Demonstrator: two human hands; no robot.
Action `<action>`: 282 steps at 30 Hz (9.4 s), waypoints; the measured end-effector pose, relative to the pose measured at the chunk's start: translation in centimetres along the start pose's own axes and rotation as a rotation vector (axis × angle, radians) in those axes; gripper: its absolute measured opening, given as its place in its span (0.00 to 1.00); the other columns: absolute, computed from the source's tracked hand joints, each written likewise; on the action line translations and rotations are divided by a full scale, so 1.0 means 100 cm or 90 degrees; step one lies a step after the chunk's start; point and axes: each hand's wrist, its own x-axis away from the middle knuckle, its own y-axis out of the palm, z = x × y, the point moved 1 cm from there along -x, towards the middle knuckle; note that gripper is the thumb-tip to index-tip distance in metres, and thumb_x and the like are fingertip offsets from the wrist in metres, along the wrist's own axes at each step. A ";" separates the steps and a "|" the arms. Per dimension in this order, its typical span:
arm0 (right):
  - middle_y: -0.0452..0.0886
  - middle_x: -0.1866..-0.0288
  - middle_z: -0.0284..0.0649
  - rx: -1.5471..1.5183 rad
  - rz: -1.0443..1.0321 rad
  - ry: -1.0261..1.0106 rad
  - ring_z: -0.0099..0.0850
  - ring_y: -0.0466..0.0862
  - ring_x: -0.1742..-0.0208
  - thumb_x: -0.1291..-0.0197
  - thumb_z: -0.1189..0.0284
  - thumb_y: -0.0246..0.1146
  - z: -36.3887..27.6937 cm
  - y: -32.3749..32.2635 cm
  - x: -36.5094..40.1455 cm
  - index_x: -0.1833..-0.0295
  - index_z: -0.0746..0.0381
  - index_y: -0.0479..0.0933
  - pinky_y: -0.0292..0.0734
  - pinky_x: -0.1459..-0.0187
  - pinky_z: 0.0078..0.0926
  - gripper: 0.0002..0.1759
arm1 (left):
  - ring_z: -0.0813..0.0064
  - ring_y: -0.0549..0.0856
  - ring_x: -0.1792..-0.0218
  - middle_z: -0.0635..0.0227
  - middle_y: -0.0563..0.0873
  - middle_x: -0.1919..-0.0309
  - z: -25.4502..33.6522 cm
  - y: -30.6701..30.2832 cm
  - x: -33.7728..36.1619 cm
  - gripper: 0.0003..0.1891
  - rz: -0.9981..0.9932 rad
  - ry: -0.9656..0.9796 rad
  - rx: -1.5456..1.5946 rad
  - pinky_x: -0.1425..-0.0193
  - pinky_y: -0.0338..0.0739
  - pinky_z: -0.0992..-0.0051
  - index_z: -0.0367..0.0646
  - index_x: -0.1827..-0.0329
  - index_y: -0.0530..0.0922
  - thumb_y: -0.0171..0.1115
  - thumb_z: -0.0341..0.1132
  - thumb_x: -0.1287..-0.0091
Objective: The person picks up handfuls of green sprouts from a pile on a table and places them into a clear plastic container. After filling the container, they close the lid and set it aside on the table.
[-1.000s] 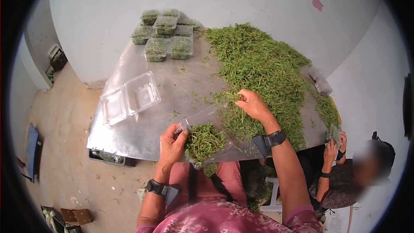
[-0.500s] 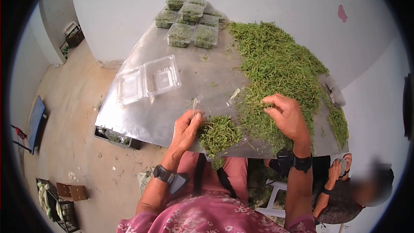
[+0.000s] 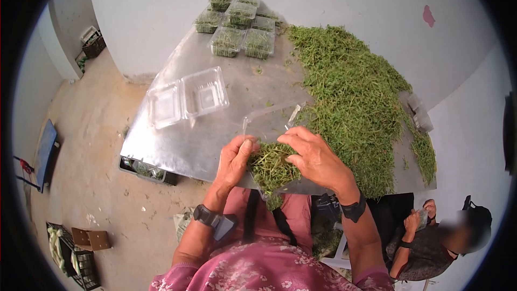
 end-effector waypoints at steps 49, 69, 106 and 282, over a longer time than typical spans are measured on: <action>0.79 0.66 0.45 0.155 0.133 0.116 0.48 0.78 0.60 0.41 0.78 0.56 0.038 0.056 0.017 0.64 0.62 0.79 0.69 0.55 0.43 0.06 | 0.84 0.79 0.62 0.74 0.84 0.63 0.014 0.012 0.002 0.19 -0.025 -0.048 -0.095 0.54 0.76 0.80 0.38 0.47 0.78 0.67 0.24 0.42; 0.76 0.62 0.42 0.270 0.144 0.104 0.38 0.77 0.55 0.44 0.75 0.58 0.007 0.071 0.027 0.61 0.62 0.77 0.69 0.50 0.35 0.07 | 0.84 0.78 0.60 0.74 0.83 0.60 0.020 0.012 0.005 0.18 -0.048 -0.037 -0.064 0.53 0.74 0.82 0.37 0.46 0.77 0.65 0.24 0.40; 0.75 0.47 0.42 -0.012 0.213 0.063 0.39 0.73 0.42 0.48 0.75 0.61 0.008 0.074 0.044 0.51 0.64 0.77 0.67 0.44 0.37 0.17 | 0.76 0.80 0.54 0.64 0.82 0.54 0.010 0.005 0.007 0.37 -0.022 -0.020 -0.108 0.48 0.73 0.75 0.31 0.45 0.76 0.59 0.63 0.34; 0.77 0.80 0.46 0.037 0.374 0.371 0.35 0.77 0.79 0.41 0.75 0.67 0.123 -0.071 0.032 0.70 0.68 0.76 0.72 0.72 0.36 0.09 | 0.79 0.81 0.58 0.69 0.84 0.58 0.021 0.034 0.009 0.24 -0.029 -0.071 -0.101 0.50 0.77 0.76 0.38 0.44 0.75 0.74 0.32 0.43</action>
